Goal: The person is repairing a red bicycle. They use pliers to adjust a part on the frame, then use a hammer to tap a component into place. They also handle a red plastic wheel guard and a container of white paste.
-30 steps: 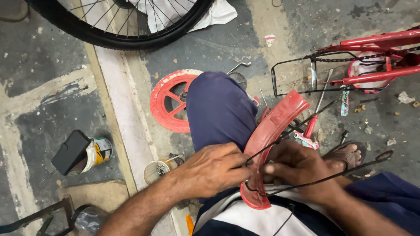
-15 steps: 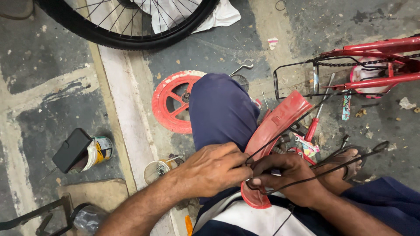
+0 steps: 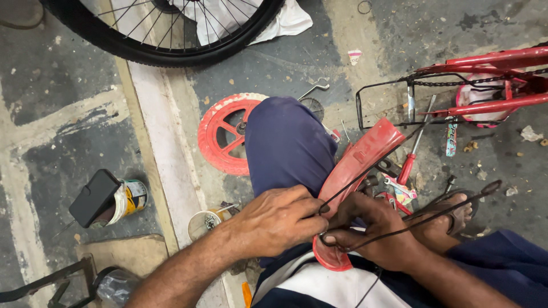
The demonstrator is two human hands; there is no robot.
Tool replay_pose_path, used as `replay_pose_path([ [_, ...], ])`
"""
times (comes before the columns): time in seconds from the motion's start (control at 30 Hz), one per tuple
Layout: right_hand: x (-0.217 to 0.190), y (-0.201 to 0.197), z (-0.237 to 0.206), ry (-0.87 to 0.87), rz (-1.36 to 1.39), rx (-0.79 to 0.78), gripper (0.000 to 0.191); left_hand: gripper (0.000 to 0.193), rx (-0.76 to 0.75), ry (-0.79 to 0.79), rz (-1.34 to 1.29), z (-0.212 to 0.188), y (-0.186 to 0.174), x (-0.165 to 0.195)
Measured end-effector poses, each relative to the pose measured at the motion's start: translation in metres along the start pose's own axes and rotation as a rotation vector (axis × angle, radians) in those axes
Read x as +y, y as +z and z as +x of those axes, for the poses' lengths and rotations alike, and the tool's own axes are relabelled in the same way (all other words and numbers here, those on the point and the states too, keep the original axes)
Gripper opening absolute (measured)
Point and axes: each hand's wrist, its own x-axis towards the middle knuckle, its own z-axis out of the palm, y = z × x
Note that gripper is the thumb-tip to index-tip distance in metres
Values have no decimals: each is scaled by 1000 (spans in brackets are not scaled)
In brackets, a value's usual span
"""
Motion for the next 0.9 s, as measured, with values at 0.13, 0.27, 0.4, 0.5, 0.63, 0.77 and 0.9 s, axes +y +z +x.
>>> replay_pose_path([
  [0.13, 1, -1, -2, -185, 218, -48, 26, 16, -18, -9, 4, 1, -1, 0],
  [0.27, 1, -2, -1, -147, 29, 11, 27, 16, -11, -6, -6, 1, 0, 0],
  [0.4, 0, -3, 0, -181, 87, -34, 25, 15, -6, -22, -3, 1, 0, 0],
  [0.5, 1, -3, 0, -58, -72, -3, 27, 17, -51, -15, 1, 2, 1, 0],
  [0.63, 4, -4, 0, -230, 42, -2, 24, 18, 11, -3, 15, 3, 1, 0],
  [0.77, 6, -4, 1, -185, -152, 35, 25, 18, 1, -7, 13, 4, 2, 0],
  [0.9, 5, -5, 3, -233, -59, 11, 26, 17, -18, -28, 22, 5, 3, -1],
])
